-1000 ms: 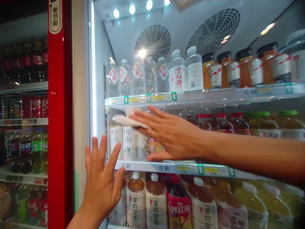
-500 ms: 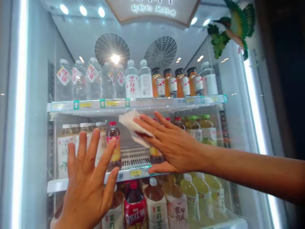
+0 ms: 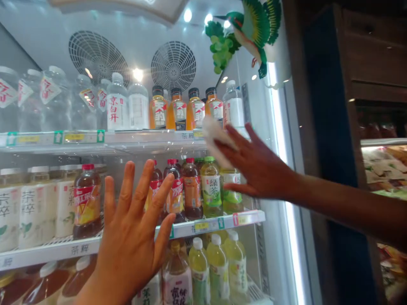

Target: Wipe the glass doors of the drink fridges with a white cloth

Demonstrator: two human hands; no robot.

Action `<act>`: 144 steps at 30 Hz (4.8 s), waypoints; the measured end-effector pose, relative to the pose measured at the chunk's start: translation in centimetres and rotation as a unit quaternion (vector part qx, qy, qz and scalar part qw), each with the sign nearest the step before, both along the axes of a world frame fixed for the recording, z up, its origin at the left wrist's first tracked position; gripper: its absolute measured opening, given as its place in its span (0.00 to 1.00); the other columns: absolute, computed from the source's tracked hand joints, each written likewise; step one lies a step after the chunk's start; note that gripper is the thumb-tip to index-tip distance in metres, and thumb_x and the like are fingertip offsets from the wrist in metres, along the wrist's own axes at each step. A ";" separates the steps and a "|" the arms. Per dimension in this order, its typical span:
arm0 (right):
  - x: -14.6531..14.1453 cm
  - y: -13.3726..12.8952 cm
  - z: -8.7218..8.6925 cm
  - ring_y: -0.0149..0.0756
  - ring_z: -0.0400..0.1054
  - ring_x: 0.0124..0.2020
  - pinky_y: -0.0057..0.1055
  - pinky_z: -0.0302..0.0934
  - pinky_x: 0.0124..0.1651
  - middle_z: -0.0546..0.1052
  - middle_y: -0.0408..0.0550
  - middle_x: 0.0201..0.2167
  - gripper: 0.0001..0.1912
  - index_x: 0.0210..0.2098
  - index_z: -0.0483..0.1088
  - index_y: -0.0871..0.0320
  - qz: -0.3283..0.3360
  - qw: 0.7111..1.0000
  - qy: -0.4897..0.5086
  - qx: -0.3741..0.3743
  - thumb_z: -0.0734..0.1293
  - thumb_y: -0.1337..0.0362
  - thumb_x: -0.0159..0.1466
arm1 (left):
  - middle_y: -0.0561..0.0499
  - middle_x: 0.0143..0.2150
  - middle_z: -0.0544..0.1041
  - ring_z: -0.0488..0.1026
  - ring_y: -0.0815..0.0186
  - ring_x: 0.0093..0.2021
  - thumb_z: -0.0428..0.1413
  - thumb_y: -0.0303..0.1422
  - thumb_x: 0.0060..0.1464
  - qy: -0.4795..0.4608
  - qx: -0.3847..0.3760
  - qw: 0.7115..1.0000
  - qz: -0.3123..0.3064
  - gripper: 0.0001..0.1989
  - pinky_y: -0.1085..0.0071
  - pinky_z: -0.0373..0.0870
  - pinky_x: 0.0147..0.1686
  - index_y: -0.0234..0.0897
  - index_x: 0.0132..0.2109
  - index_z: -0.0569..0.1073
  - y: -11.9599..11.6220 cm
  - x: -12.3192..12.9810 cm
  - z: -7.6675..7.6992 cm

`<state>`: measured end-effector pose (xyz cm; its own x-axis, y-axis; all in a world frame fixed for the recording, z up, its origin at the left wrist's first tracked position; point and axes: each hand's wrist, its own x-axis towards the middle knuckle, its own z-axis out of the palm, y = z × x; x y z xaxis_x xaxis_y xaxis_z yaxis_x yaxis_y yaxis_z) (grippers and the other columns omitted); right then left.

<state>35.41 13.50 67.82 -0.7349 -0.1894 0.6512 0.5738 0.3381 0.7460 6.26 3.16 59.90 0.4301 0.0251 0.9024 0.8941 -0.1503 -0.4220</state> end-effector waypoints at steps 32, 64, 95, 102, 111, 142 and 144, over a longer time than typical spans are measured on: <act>-0.1 0.1 1.8 0.58 0.29 0.79 0.65 0.30 0.78 0.36 0.51 0.79 0.46 0.78 0.34 0.56 0.047 0.988 0.132 -0.063 0.47 0.35 0.71 | 0.54 0.81 0.36 0.32 0.55 0.80 0.51 0.35 0.66 -0.012 0.009 0.997 0.081 0.37 0.50 0.26 0.77 0.49 0.77 0.46 -0.7 1.0 1.2; -32.5 -12.8 -28.3 0.35 0.75 0.58 0.35 0.65 0.65 0.79 0.45 0.56 0.13 0.45 0.80 0.60 0.226 0.490 0.165 -0.826 0.65 0.63 0.67 | 0.47 0.81 0.36 0.33 0.44 0.79 0.51 0.26 0.62 -0.252 -0.205 0.942 0.087 0.42 0.28 0.33 0.72 0.52 0.77 0.42 -12.6 -23.7 -29.2; -14.9 -7.3 -38.0 0.59 0.27 0.79 0.75 0.34 0.72 0.37 0.61 0.79 0.41 0.78 0.34 0.57 -0.008 0.924 0.281 -0.258 0.56 0.53 0.73 | 0.49 0.81 0.35 0.28 0.46 0.79 0.55 0.26 0.61 -0.205 -0.168 0.964 0.003 0.41 0.41 0.22 0.75 0.45 0.76 0.48 -5.8 -5.6 -28.1; -5.9 -4.0 -37.2 0.76 0.21 0.76 0.91 0.28 0.61 0.26 0.62 0.78 0.41 0.78 0.31 0.59 -0.041 0.886 0.396 -0.238 0.51 0.47 0.75 | 0.50 0.81 0.34 0.25 0.50 0.80 0.56 0.26 0.60 -0.185 -0.148 0.971 0.013 0.43 0.40 0.20 0.74 0.49 0.76 0.47 -3.7 0.5 -26.9; -2.4 -3.9 -40.0 0.68 0.29 0.78 0.81 0.27 0.70 0.39 0.62 0.79 0.40 0.78 0.36 0.60 -0.005 0.910 0.337 -0.241 0.51 0.47 0.75 | 0.50 0.81 0.32 0.22 0.53 0.79 0.57 0.27 0.61 -0.211 -0.129 0.968 0.047 0.42 0.39 0.20 0.74 0.50 0.76 0.49 -3.1 2.3 -26.7; -33.6 -12.5 -31.0 0.42 0.48 0.77 0.53 0.28 0.80 0.70 0.44 0.68 0.20 0.59 0.74 0.46 0.213 0.954 0.043 -0.207 0.66 0.66 0.69 | 0.41 0.79 0.49 0.45 0.51 0.79 0.47 0.36 0.68 -0.068 -0.153 0.986 -0.004 0.32 0.46 0.49 0.74 0.43 0.76 0.51 -10.0 -19.2 -25.9; -32.3 -12.2 -31.7 0.42 0.47 0.77 0.55 0.28 0.79 0.68 0.44 0.70 0.18 0.57 0.75 0.47 0.211 0.956 0.047 -0.200 0.67 0.66 0.69 | 0.42 0.78 0.53 0.43 0.54 0.79 0.53 0.34 0.66 -0.048 -0.149 0.988 -0.011 0.35 0.49 0.48 0.74 0.46 0.75 0.52 -9.1 -20.1 -26.2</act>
